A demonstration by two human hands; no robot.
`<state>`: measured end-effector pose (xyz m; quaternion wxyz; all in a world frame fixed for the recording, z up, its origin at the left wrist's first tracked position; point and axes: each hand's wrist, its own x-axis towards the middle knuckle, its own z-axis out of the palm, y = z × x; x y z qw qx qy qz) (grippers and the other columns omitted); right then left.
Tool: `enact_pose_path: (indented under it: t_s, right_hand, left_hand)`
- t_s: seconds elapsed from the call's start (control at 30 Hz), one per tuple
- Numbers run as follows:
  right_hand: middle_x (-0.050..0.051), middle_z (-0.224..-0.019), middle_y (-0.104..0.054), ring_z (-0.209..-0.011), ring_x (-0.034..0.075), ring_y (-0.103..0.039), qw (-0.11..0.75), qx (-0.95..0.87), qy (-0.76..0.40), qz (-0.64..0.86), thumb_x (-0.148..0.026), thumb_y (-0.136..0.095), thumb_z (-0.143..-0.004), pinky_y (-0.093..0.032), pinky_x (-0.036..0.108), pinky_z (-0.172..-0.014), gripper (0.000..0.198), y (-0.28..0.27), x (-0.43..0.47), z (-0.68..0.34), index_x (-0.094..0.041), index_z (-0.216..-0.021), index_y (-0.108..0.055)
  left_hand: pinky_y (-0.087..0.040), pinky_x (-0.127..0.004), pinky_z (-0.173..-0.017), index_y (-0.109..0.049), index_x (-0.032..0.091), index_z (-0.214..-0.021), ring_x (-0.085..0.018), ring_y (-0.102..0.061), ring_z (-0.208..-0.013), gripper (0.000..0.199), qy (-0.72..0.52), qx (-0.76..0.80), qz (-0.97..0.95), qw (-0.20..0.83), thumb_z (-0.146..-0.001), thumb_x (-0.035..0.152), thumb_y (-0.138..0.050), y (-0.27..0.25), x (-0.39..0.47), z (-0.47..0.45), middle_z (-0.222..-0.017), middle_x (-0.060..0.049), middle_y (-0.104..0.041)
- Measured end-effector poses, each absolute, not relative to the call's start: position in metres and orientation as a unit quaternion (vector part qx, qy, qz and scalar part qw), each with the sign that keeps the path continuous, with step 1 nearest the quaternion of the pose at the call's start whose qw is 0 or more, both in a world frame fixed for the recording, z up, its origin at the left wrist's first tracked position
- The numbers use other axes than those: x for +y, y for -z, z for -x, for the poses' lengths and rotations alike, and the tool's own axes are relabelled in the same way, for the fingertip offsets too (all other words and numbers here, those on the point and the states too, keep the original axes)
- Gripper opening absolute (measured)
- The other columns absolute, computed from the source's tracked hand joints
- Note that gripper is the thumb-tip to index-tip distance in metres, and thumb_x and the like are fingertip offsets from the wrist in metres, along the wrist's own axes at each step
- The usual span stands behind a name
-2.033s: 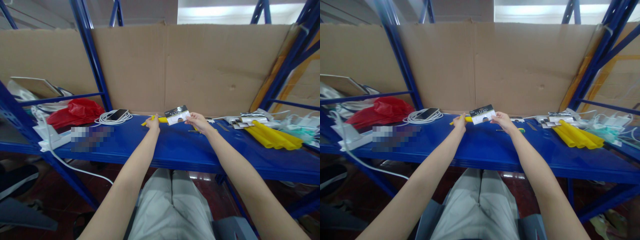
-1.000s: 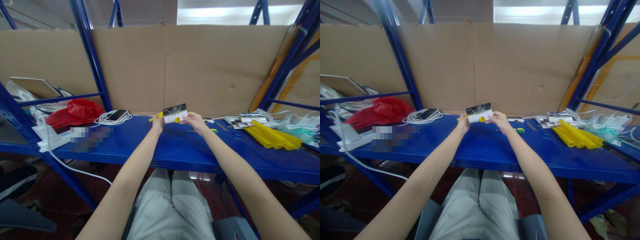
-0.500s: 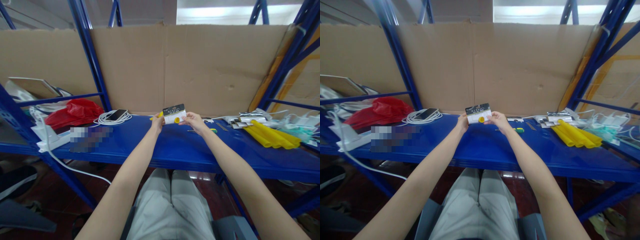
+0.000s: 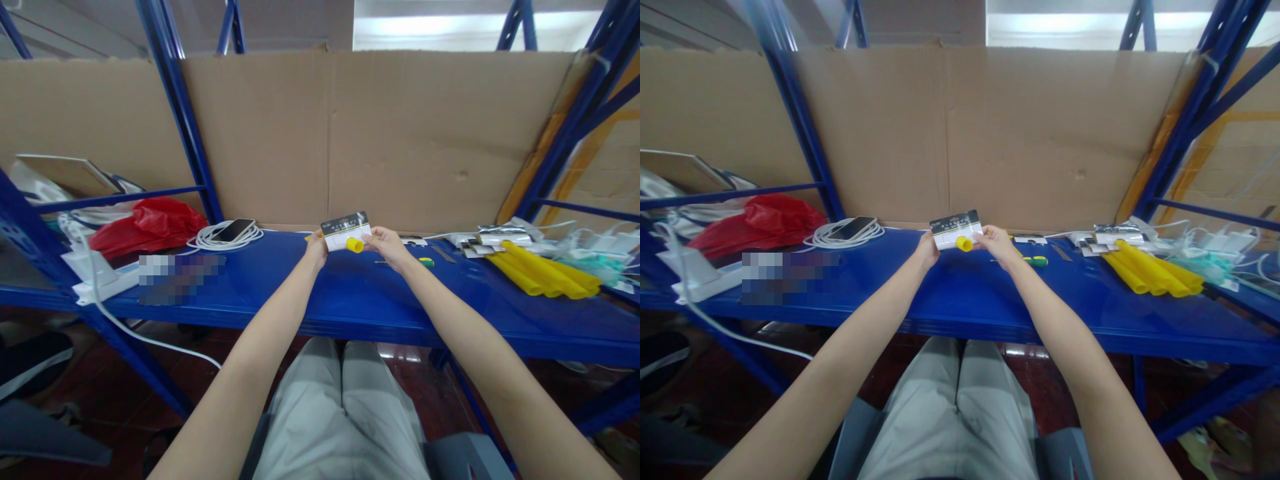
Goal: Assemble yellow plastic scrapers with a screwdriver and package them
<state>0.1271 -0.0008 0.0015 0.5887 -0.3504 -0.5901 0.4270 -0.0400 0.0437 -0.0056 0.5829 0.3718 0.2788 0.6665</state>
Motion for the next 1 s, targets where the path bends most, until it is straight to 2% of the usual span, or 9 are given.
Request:
enact_pose_path:
  t_s: [0.2,0.37,0.47,0.6,0.73,0.83,1.0]
  right_hand:
    - [-0.001,-0.067,-0.069,-0.061,0.011,-0.063,0.592,-0.585,-0.4,0.384,-0.029,-0.076,-0.065,-0.054,0.028,-0.069,0.023,0.001,0.001,-0.127,-0.019,-0.068,-0.056]
    - [-0.002,-0.066,-0.068,-0.063,0.012,-0.065,0.594,-0.575,-0.404,0.392,-0.021,-0.071,-0.07,-0.054,0.03,-0.074,0.016,0.001,0.001,-0.124,-0.019,-0.069,-0.055]
    - [-0.002,-0.066,-0.067,-0.065,0.012,-0.066,0.609,-0.56,-0.392,0.402,-0.018,-0.069,-0.072,-0.054,0.031,-0.077,0.015,0.001,0.003,-0.124,-0.019,-0.069,-0.054]
    - [-0.002,-0.066,-0.067,-0.064,0.012,-0.066,0.628,-0.541,-0.374,0.416,-0.015,-0.069,-0.073,-0.055,0.031,-0.078,0.014,0.002,0.006,-0.125,-0.018,-0.069,-0.056]
    - [-0.001,-0.066,-0.067,-0.064,0.012,-0.067,0.639,-0.533,-0.368,0.415,-0.013,-0.068,-0.073,-0.056,0.03,-0.078,0.015,0.002,0.006,-0.125,-0.018,-0.067,-0.056]
    - [-0.001,-0.065,-0.066,-0.066,0.013,-0.067,0.643,-0.527,-0.362,0.421,-0.013,-0.068,-0.073,-0.056,0.03,-0.076,0.017,0.002,0.008,-0.126,-0.019,-0.065,-0.054]
    - [0.0,-0.067,-0.066,-0.066,0.013,-0.067,0.655,-0.522,-0.343,0.425,-0.015,-0.069,-0.072,-0.056,0.03,-0.076,0.017,0.004,0.01,-0.128,-0.018,-0.064,-0.054]
  left_hand:
    - [-0.052,-0.037,-0.081,-0.069,0.014,-0.073,-0.024,-0.069,-0.082,0.011,-0.633,0.281,-0.385,0.61,-0.062,0.013,-0.066,0.002,0.035,0.03,-0.075,-0.007,-0.073]
    - [-0.051,-0.033,-0.082,-0.069,0.015,-0.069,-0.022,-0.069,-0.082,0.01,-0.63,0.295,-0.395,0.6,-0.062,0.01,-0.064,0.0,0.032,0.033,-0.072,-0.005,-0.072]
    - [-0.049,-0.032,-0.083,-0.069,0.017,-0.07,-0.022,-0.068,-0.086,0.005,-0.608,0.34,-0.415,0.585,-0.066,0.018,-0.066,-0.002,0.031,0.035,-0.072,-0.005,-0.072]
    - [-0.045,-0.038,-0.088,-0.069,0.019,-0.079,-0.025,-0.065,-0.095,0.029,-0.583,0.345,-0.424,0.6,-0.08,0.045,-0.056,-0.004,0.03,0.034,-0.085,-0.008,-0.073]
    - [-0.037,-0.046,-0.095,-0.069,0.022,-0.09,-0.027,-0.061,-0.101,0.044,-0.556,0.343,-0.443,0.613,-0.088,0.054,-0.039,-0.005,0.029,0.032,-0.094,-0.009,-0.072]
    - [-0.034,-0.048,-0.097,-0.068,0.024,-0.093,-0.027,-0.061,-0.102,0.048,-0.544,0.329,-0.452,0.625,-0.087,0.058,-0.035,-0.004,0.031,0.03,-0.096,-0.009,-0.072]
    - [-0.037,-0.043,-0.093,-0.068,0.026,-0.094,-0.026,-0.062,-0.099,0.051,-0.55,0.305,-0.458,0.629,-0.083,0.066,-0.037,0.0,0.034,0.028,-0.087,-0.007,-0.072]
